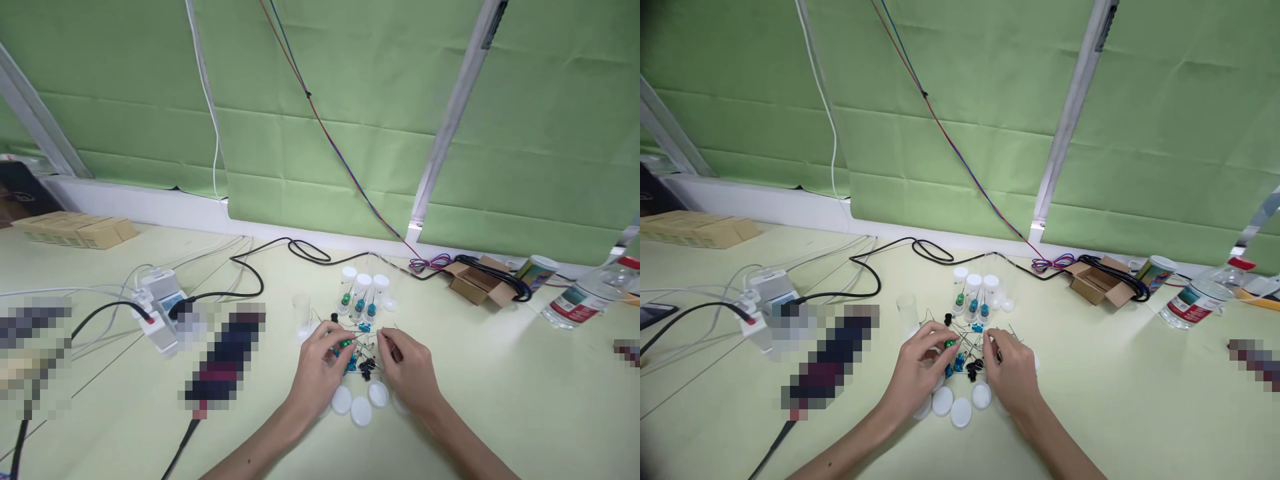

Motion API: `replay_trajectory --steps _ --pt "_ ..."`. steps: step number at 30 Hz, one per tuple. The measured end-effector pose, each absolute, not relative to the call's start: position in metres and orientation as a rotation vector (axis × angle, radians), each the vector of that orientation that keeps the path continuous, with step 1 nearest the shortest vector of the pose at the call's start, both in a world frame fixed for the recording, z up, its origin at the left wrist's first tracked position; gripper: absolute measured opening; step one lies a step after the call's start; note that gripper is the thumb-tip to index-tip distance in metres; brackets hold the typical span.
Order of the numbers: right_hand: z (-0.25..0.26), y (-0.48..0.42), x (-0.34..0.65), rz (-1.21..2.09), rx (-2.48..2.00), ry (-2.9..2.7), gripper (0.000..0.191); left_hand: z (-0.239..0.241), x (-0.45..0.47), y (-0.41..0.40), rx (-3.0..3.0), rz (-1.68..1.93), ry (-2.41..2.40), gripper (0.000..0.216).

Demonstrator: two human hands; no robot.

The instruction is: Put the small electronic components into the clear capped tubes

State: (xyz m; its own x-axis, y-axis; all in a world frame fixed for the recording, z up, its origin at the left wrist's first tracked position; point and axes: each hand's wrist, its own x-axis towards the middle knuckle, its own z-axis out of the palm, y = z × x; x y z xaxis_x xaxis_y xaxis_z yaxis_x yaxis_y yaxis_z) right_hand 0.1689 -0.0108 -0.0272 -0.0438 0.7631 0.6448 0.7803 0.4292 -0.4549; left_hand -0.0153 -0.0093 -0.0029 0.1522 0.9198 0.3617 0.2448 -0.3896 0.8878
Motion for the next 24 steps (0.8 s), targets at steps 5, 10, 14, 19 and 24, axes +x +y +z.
replay_trajectory --steps 5,10,14,19,24 --pt "-0.004 -0.002 0.173 0.021 -1.402 -1.981 0.019 0.000 -0.014 -0.015 1.826 1.343 1.143 0.014" --pt "0.019 0.011 0.151 0.107 -1.427 -2.243 0.024 -0.005 -0.014 -0.024 1.864 1.420 1.129 0.016" --pt "0.018 0.029 0.127 0.148 -1.417 -2.374 0.026 -0.015 -0.014 -0.027 2.065 1.412 0.958 0.025" --pt "0.007 0.052 0.116 0.162 -1.429 -2.538 0.033 -0.019 -0.012 -0.029 2.349 1.442 0.682 0.035" --pt "0.009 0.055 0.116 0.223 -1.434 -2.650 0.045 -0.012 -0.011 -0.032 2.468 1.362 0.630 0.028"
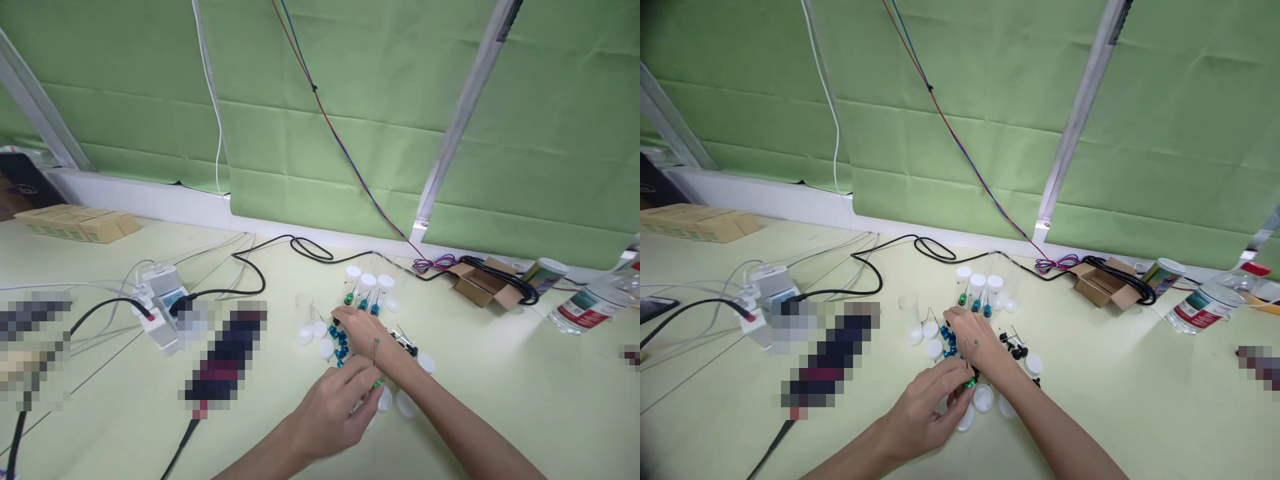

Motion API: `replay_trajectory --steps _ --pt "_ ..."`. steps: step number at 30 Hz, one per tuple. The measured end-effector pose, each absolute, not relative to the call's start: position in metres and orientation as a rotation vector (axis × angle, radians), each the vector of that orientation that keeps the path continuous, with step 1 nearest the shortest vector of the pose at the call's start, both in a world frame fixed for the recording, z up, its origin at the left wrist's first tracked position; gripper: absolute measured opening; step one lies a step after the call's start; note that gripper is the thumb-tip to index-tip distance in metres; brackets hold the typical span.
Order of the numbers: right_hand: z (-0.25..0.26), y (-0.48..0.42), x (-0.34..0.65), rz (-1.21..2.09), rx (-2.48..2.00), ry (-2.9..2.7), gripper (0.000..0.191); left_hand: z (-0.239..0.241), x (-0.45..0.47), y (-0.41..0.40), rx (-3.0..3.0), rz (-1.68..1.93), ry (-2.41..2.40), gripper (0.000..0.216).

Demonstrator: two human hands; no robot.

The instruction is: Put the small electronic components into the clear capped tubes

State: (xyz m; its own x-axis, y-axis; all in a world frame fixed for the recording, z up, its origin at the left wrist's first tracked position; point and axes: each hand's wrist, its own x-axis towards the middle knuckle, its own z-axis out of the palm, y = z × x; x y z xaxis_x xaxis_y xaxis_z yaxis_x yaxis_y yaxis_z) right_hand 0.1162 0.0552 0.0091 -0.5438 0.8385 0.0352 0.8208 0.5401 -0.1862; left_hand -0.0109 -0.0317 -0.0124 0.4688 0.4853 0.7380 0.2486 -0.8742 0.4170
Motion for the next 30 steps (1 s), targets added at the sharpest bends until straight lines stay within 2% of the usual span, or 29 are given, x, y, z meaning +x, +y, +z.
replay_trajectory --steps 8,14,19,24,30 --pt "0.019 0.039 0.126 0.328 -1.410 -2.611 0.026 -0.011 -0.011 -0.030 2.414 1.321 0.632 0.029" --pt "0.039 0.022 0.160 0.368 -1.420 -2.504 0.030 -0.010 -0.010 -0.028 2.314 1.358 0.767 0.029" --pt "0.051 0.024 0.199 0.326 -1.701 -2.531 0.029 -0.006 -0.010 -0.026 2.079 1.328 0.895 0.023" --pt "0.038 0.033 0.217 0.290 -1.896 -2.499 0.028 -0.008 -0.009 -0.021 1.848 1.229 0.992 0.022" --pt "0.020 0.040 0.216 0.365 -1.860 -2.496 0.018 -0.012 -0.006 -0.016 1.535 1.185 0.896 0.022"
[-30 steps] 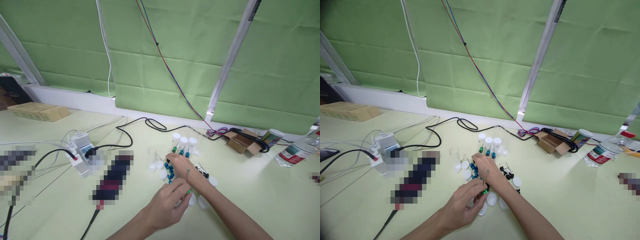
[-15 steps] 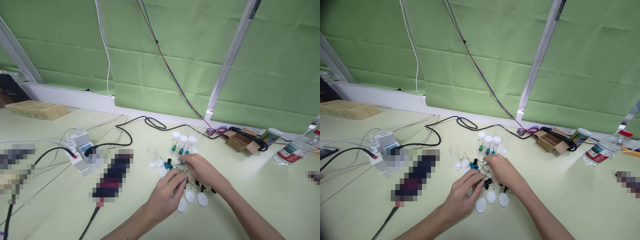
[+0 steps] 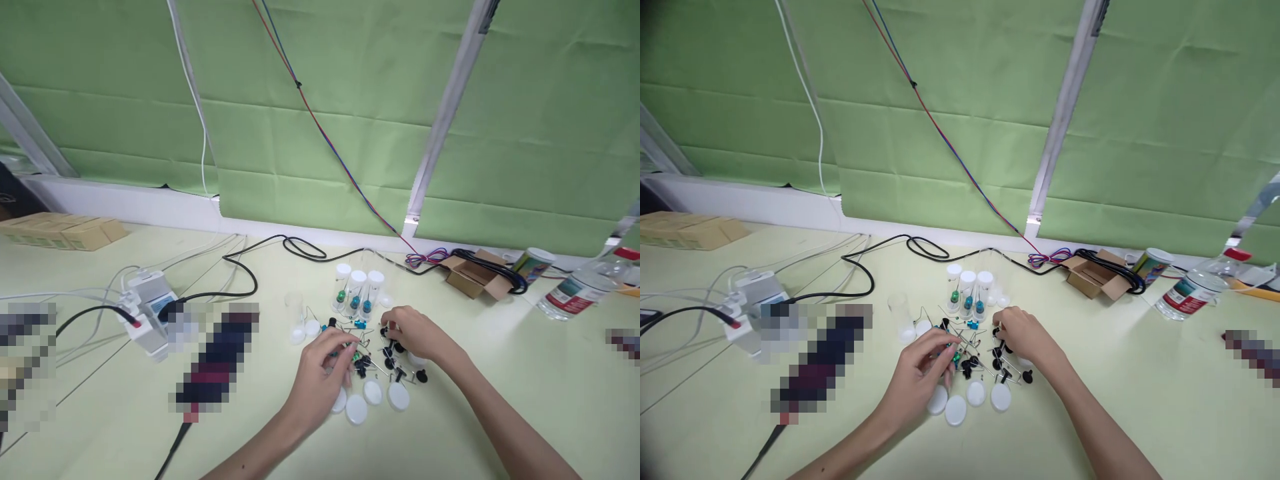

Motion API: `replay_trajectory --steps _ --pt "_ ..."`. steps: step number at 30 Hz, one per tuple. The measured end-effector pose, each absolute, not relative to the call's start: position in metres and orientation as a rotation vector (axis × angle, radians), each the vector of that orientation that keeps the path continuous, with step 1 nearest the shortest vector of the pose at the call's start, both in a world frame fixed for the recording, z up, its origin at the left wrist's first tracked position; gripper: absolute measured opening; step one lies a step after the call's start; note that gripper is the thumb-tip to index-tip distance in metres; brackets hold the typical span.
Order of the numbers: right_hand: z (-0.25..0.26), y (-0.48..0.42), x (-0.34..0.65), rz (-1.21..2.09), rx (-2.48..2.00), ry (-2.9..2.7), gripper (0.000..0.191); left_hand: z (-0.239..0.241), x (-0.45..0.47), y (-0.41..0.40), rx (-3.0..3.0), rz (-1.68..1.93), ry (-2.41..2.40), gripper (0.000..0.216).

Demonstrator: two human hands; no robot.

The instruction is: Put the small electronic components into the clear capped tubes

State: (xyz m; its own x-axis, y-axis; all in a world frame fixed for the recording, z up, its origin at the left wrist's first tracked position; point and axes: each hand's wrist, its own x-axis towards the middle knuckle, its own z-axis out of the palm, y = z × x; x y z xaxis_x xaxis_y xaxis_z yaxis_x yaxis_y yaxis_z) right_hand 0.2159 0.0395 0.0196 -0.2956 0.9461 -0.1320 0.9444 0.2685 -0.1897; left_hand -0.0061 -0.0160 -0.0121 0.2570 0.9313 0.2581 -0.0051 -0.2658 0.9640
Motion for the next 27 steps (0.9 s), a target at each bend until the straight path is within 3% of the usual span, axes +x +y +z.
replay_trajectory --steps 27 --pt "0.037 0.029 0.179 -0.049 -1.899 -2.625 0.021 -0.010 -0.007 -0.013 1.486 1.203 0.897 0.021"
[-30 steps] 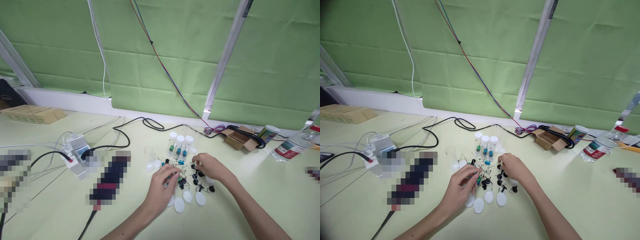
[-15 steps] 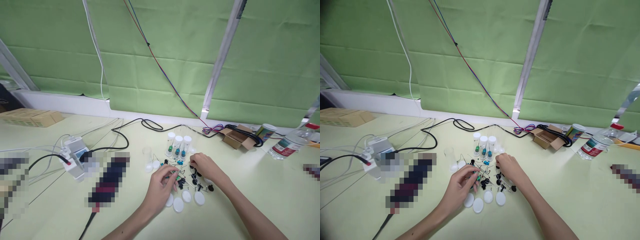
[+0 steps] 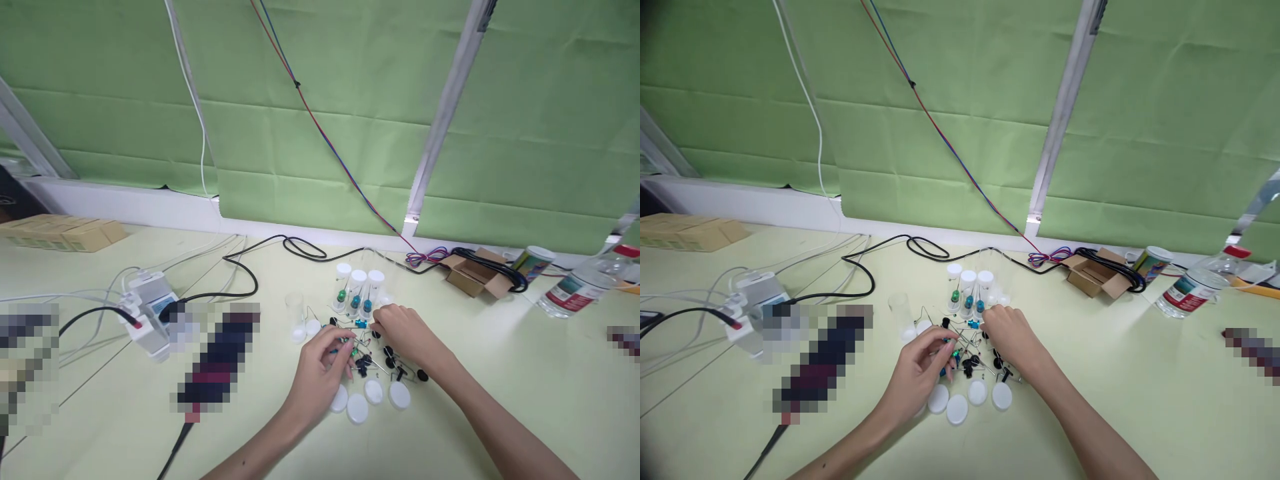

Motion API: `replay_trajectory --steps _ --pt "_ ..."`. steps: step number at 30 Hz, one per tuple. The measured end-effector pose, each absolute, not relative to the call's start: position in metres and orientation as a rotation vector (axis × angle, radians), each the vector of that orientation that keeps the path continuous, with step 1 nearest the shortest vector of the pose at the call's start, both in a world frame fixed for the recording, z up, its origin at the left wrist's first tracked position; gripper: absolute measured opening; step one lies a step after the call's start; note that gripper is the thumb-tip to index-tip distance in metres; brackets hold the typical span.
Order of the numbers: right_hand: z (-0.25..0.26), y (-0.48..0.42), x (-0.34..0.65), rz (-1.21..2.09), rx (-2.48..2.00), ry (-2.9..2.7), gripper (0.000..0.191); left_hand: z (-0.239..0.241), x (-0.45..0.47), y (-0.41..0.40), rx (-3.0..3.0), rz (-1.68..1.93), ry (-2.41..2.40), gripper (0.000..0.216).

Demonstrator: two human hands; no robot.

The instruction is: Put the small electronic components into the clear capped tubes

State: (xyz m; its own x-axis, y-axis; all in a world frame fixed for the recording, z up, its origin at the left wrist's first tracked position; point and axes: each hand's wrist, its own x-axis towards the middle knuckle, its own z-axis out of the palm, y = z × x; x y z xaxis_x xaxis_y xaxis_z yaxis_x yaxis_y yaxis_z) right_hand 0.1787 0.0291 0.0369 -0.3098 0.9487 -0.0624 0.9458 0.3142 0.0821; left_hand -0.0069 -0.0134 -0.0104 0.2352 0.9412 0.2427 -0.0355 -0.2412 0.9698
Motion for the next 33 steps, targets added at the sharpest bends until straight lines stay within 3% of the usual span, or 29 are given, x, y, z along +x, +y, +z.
replay_trajectory --steps 12,23,33 --pt "0.044 0.025 0.177 -0.237 1.604 2.623 0.025 -0.008 -0.006 -0.010 1.452 1.197 0.935 0.020" --pt "0.053 0.029 0.185 -1.054 1.572 2.838 0.030 -0.002 -0.008 -0.006 1.325 1.143 0.951 0.024" --pt "0.040 0.029 0.174 -2.055 1.589 2.507 0.023 0.006 -0.009 -0.004 1.248 1.140 0.955 0.031"
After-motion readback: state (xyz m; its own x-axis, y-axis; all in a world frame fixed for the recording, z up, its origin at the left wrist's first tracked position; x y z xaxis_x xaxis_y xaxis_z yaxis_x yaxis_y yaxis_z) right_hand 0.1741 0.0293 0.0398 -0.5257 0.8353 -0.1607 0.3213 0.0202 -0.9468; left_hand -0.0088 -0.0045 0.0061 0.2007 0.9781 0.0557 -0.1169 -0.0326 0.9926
